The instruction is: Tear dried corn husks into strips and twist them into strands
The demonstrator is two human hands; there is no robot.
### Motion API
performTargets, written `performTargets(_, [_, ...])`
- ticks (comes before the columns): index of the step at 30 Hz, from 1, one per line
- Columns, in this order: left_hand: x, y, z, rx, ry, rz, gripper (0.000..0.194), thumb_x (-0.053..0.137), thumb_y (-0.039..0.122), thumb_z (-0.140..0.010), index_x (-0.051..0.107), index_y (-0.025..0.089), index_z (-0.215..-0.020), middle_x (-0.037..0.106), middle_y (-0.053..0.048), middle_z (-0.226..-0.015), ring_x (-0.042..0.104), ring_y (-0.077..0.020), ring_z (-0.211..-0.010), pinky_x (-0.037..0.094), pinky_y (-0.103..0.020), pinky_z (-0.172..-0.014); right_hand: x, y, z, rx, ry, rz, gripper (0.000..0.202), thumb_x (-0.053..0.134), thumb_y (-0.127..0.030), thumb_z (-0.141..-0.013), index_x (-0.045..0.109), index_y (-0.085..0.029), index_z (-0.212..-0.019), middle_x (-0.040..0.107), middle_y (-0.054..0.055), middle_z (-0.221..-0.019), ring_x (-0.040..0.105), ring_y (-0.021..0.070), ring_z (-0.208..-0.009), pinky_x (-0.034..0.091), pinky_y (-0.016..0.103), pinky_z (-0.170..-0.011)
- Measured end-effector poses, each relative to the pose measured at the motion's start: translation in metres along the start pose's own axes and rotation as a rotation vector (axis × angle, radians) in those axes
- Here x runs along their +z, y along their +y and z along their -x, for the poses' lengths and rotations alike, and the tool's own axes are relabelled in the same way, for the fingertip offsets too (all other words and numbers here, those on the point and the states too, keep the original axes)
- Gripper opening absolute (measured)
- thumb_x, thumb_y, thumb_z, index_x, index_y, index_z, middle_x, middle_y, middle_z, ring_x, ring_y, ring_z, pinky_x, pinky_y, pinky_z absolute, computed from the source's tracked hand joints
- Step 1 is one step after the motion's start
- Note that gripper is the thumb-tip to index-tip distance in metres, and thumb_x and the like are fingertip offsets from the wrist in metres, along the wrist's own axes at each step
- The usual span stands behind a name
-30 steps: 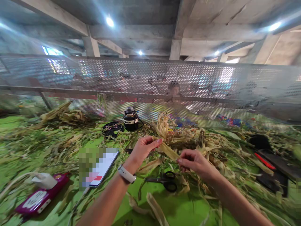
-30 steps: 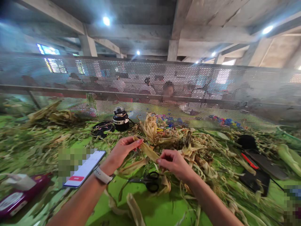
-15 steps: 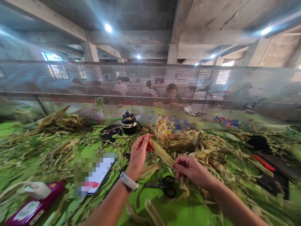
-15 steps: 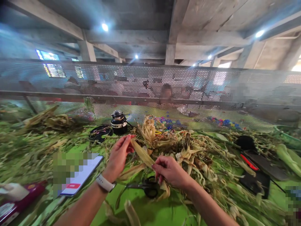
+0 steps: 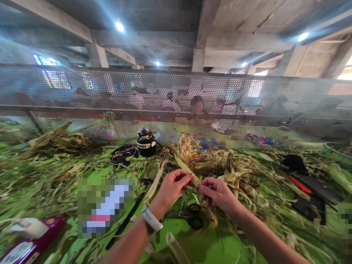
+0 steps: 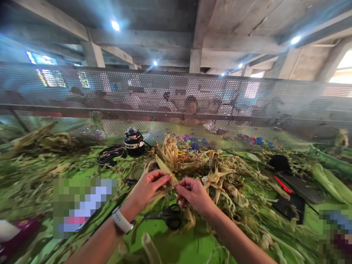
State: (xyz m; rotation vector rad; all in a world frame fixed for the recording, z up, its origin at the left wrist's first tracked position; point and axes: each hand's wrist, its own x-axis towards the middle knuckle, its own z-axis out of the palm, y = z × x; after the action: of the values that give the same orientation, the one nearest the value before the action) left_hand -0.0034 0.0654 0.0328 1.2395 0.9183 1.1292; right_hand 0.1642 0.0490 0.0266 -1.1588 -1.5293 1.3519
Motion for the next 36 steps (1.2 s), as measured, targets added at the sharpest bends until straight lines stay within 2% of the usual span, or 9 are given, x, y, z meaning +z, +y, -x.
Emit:
performTargets(4, [-0.007,0.009,0.001,-0.111,-0.061,0.06,0.026,0.073,0.037,-0.064,0.069,0.013,-0.076,0.066,-0.003,-0.066,0.057,-0.0105,-0.055,0.041,-0.019,-0.048,0.0,-0.006,0.002,0.01,-0.079,0.04,0.036,0.06,-0.051,-0.073,0.052,-0.016,-0.072,0.054,-0.005,-0.052,0.048,0.0072,-0.041,0.039,0.019,-0.042])
performTargets(6, [-0.012,0.013,0.0,-0.055,0.009,0.069,0.022,0.073,0.034,-0.064,0.068,0.013,-0.069,0.065,-0.002,-0.061,0.055,-0.0093,-0.051,0.042,-0.019,-0.048,0.002,-0.007,0.005,-0.025,-0.069,0.128,0.034,0.052,-0.05,-0.079,0.053,-0.016,-0.075,0.054,-0.004,-0.055,0.048,0.0087,-0.044,0.041,0.021,-0.045])
performTargets(11, [-0.027,0.02,-0.005,0.12,0.347,0.054,0.027,0.076,0.033,-0.061,0.069,0.014,-0.079,0.068,-0.003,-0.069,0.06,-0.0114,-0.057,0.042,-0.017,-0.044,0.016,0.002,0.014,-0.226,-0.066,1.003,0.016,0.049,-0.027,-0.079,0.061,-0.015,-0.082,0.063,0.008,-0.087,0.061,0.0187,-0.073,0.042,0.026,-0.062])
performTargets(14, [-0.033,0.022,-0.007,0.161,0.352,0.039,0.024,0.076,0.033,-0.06,0.067,0.016,-0.074,0.068,-0.001,-0.069,0.061,-0.0123,-0.06,0.044,-0.019,-0.048,0.024,0.012,0.018,-0.157,-0.208,1.372,0.024,0.052,-0.023,-0.071,0.062,-0.014,-0.091,0.063,0.014,-0.098,0.064,0.0246,-0.073,0.041,0.028,-0.058])
performTargets(19, [-0.039,0.023,-0.009,0.169,0.301,-0.012,0.019,0.076,0.031,-0.059,0.068,0.016,-0.066,0.062,0.001,-0.057,0.053,-0.0092,-0.049,0.035,-0.018,-0.04,0.025,0.02,0.017,-0.161,-0.306,1.476,0.032,0.05,-0.018,-0.065,0.063,-0.011,-0.094,0.066,0.015,-0.094,0.066,0.0284,-0.072,0.038,0.029,-0.054])
performTargets(24, [-0.041,0.027,-0.009,0.042,0.302,0.129,0.022,0.074,0.032,-0.062,0.067,0.018,-0.077,0.069,-0.002,-0.069,0.062,-0.0128,-0.054,0.035,-0.017,-0.039,0.012,0.016,0.017,-0.16,-0.318,1.428,0.025,0.05,-0.015,-0.062,0.063,-0.013,-0.083,0.067,0.013,-0.087,0.064,0.0261,-0.074,0.034,0.028,-0.055])
performTargets(27, [-0.041,0.027,-0.009,0.095,0.351,0.196,0.025,0.075,0.031,-0.06,0.065,0.017,-0.079,0.07,-0.002,-0.072,0.065,-0.0154,-0.066,0.044,-0.019,-0.046,-0.003,0.007,0.014,-0.149,-0.286,1.277,0.018,0.051,-0.016,-0.065,0.062,-0.016,-0.079,0.067,0.007,-0.079,0.061,0.0207,-0.072,0.033,0.026,-0.057])
performTargets(32, [-0.04,0.029,-0.008,0.262,0.525,0.186,0.025,0.073,0.034,-0.063,0.063,0.017,-0.079,0.067,0.001,-0.069,0.062,-0.0122,-0.064,0.044,-0.018,-0.048,-0.021,0.002,-0.001,-0.007,-0.163,0.66,0.016,0.058,-0.019,-0.065,0.054,-0.018,-0.08,0.048,-0.006,-0.055,0.041,0.0089,-0.05,0.027,0.02,-0.049])
performTargets(36, [-0.034,0.03,-0.006,0.319,0.623,0.165,0.027,0.071,0.038,-0.066,0.063,0.017,-0.081,0.067,-0.001,-0.072,0.063,-0.0136,-0.066,0.046,-0.02,-0.05,-0.008,0.01,-0.006,0.092,-0.171,0.137,0.029,0.066,-0.038,-0.068,0.047,-0.017,-0.076,0.047,-0.006,-0.061,0.038,0.0072,-0.052,0.031,0.019,-0.048])
